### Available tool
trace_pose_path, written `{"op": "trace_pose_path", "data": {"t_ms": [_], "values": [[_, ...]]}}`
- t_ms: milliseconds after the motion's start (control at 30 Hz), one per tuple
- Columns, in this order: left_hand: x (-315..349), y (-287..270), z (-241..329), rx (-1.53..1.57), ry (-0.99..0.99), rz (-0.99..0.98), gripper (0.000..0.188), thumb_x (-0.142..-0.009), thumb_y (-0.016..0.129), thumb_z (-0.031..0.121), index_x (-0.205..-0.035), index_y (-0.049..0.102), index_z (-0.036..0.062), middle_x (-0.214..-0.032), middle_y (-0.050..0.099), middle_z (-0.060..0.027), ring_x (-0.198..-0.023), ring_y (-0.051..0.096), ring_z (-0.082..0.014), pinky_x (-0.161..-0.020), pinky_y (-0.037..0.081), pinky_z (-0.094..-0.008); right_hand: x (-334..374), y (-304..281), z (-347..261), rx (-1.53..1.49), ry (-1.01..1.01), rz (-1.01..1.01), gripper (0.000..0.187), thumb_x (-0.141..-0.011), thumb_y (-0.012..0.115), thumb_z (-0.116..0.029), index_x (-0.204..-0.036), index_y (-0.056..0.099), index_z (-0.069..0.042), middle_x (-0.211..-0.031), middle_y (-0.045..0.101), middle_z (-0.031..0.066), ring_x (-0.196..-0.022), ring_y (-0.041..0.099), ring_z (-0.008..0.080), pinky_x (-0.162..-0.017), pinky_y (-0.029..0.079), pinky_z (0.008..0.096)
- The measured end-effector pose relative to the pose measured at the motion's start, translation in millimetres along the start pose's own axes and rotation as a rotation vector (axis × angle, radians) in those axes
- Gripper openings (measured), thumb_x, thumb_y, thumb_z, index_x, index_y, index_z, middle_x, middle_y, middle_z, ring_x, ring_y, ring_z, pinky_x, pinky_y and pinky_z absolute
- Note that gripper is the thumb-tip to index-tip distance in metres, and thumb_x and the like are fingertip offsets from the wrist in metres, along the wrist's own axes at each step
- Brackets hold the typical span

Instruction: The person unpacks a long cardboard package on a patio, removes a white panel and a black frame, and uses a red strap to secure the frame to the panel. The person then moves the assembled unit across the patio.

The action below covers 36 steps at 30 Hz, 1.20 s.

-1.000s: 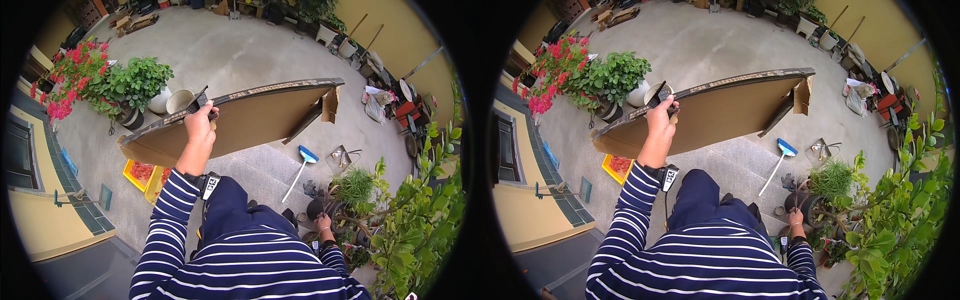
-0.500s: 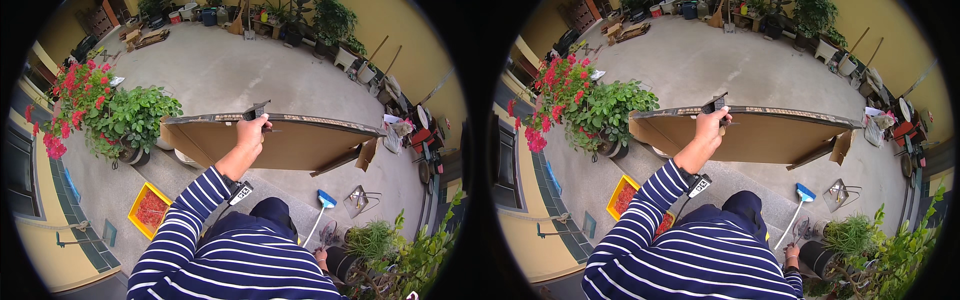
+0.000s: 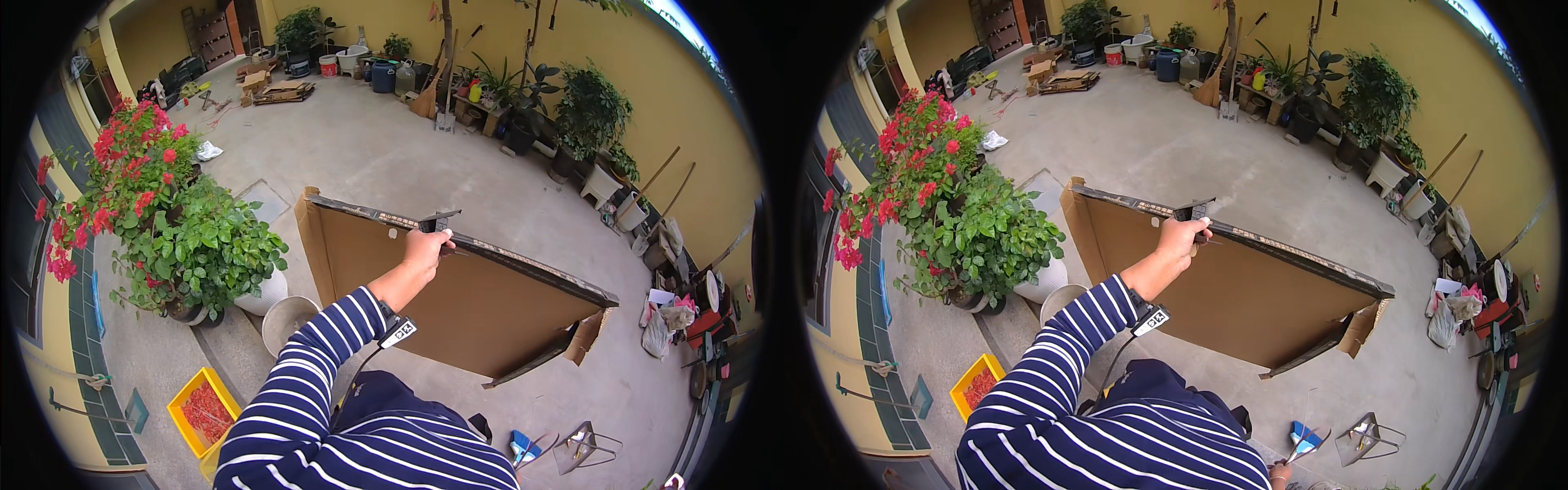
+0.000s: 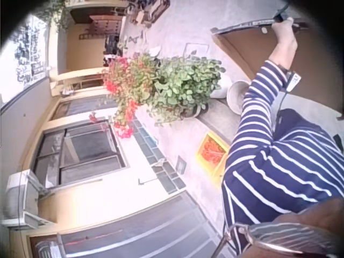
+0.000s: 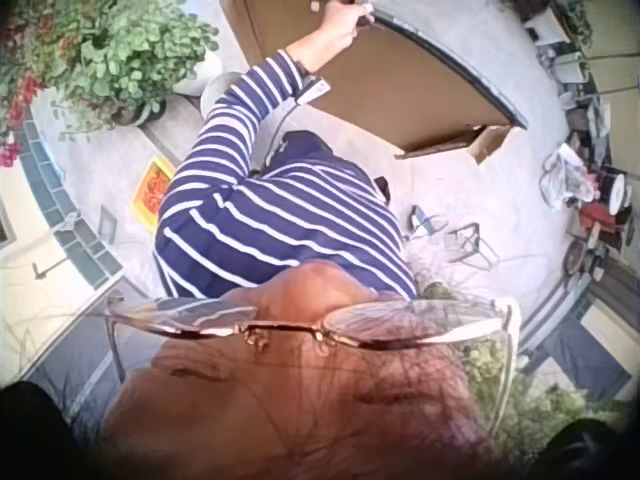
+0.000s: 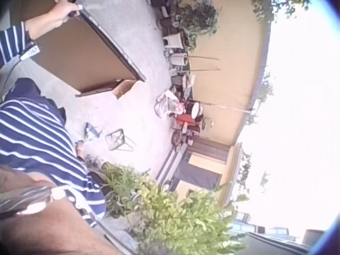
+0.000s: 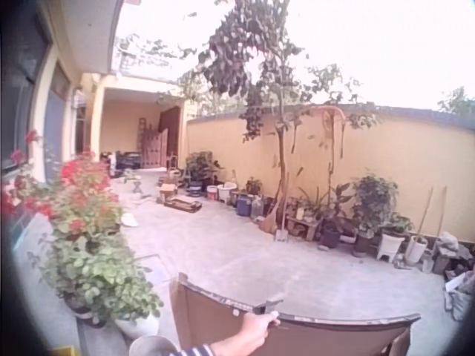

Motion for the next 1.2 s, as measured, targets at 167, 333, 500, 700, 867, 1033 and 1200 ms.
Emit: {"op": "trace_pose_path", "data": {"t_ms": [167,333,500,700,867,1033,1200], "values": [[-111.7,-29.5,15.8,0.023,0.065,0.103,0.007,-0.087,0.067,0.003,-0.084,0.061,0.0020,-0.071,0.064,-0.0060,-0.061,0.063,-0.0158,-0.053,0.050,-0.0307,-89.0,52.3,-155.7,-0.087,0.048,-0.184,0.015,-0.098,0.047,-0.013,-0.098,0.055,-0.001,-0.075,0.060,0.0102,-0.048,0.064,0.0238,-0.039,0.047,0.0371],[-257.2,-93.7,34.4,0.022,0.097,0.178,0.008,-0.087,0.068,0.004,-0.082,0.062,0.0019,-0.072,0.064,-0.0065,-0.060,0.063,-0.0160,-0.054,0.051,-0.0308,-175.7,133.1,-331.6,0.254,-0.015,-0.131,0.020,-0.100,0.048,-0.017,-0.099,0.058,0.000,-0.068,0.058,0.0086,-0.047,0.063,0.0241,-0.040,0.048,0.0368],[-421.5,-187.1,66.8,-0.019,0.141,0.331,0.008,-0.087,0.068,0.003,-0.080,0.063,0.0022,-0.070,0.066,-0.0069,-0.060,0.064,-0.0163,-0.053,0.049,-0.0300,-251.3,296.5,-486.6,0.242,-0.056,-0.164,0.020,-0.100,0.048,-0.017,-0.099,0.058,0.000,-0.067,0.058,0.0084,-0.047,0.062,0.0240,-0.041,0.048,0.0367],[-593.5,-278.4,119.3,-0.003,0.168,0.485,0.006,-0.086,0.068,0.003,-0.082,0.065,0.0021,-0.073,0.067,-0.0060,-0.061,0.065,-0.0158,-0.055,0.047,-0.0302,-309.2,437.8,-632.5,0.239,0.022,-0.191,0.020,-0.100,0.048,-0.017,-0.100,0.058,0.000,-0.067,0.057,0.0081,-0.047,0.062,0.0240,-0.041,0.049,0.0366],[-733.1,-366.7,163.4,0.008,0.265,0.674,0.003,-0.086,0.067,0.001,-0.085,0.065,0.0016,-0.073,0.066,-0.0058,-0.060,0.064,-0.0152,-0.054,0.048,-0.0299,-386.3,537.2,-741.1,0.243,0.119,-0.161,0.021,-0.101,0.048,-0.018,-0.100,0.058,0.000,-0.066,0.057,0.0078,-0.047,0.061,0.0239,-0.042,0.049,0.0365],[-843.9,-443.3,239.2,0.101,0.379,0.862,0.005,-0.085,0.068,0.000,-0.085,0.064,0.0014,-0.074,0.066,-0.0067,-0.060,0.063,-0.0170,-0.059,0.053,-0.0320,-493.1,667.2,-924.9,0.225,0.095,-0.180,0.021,-0.101,0.048,-0.018,-0.100,0.058,0.000,-0.065,0.056,0.0076,-0.046,0.061,0.0239,-0.042,0.050,0.0364],[-912.6,-505.8,300.3,0.186,0.437,1.059,0.008,-0.085,0.072,0.003,-0.084,0.065,-0.0010,-0.075,0.067,-0.0103,-0.063,0.063,-0.0201,-0.059,0.053,-0.0339,-532.4,858.7,-1215.1,0.310,-0.413,-0.396,0.029,-0.101,0.050,-0.021,-0.092,0.061,0.004,-0.071,0.065,0.0134,-0.056,0.067,0.0244,-0.050,0.050,0.0366]]}}
Point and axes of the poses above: each hand's wrist, its own x-axis away from the middle knuckle, its own y-axis out of the palm, z = x × y, the point moved 4 cm from there along -x, towards the middle knuckle
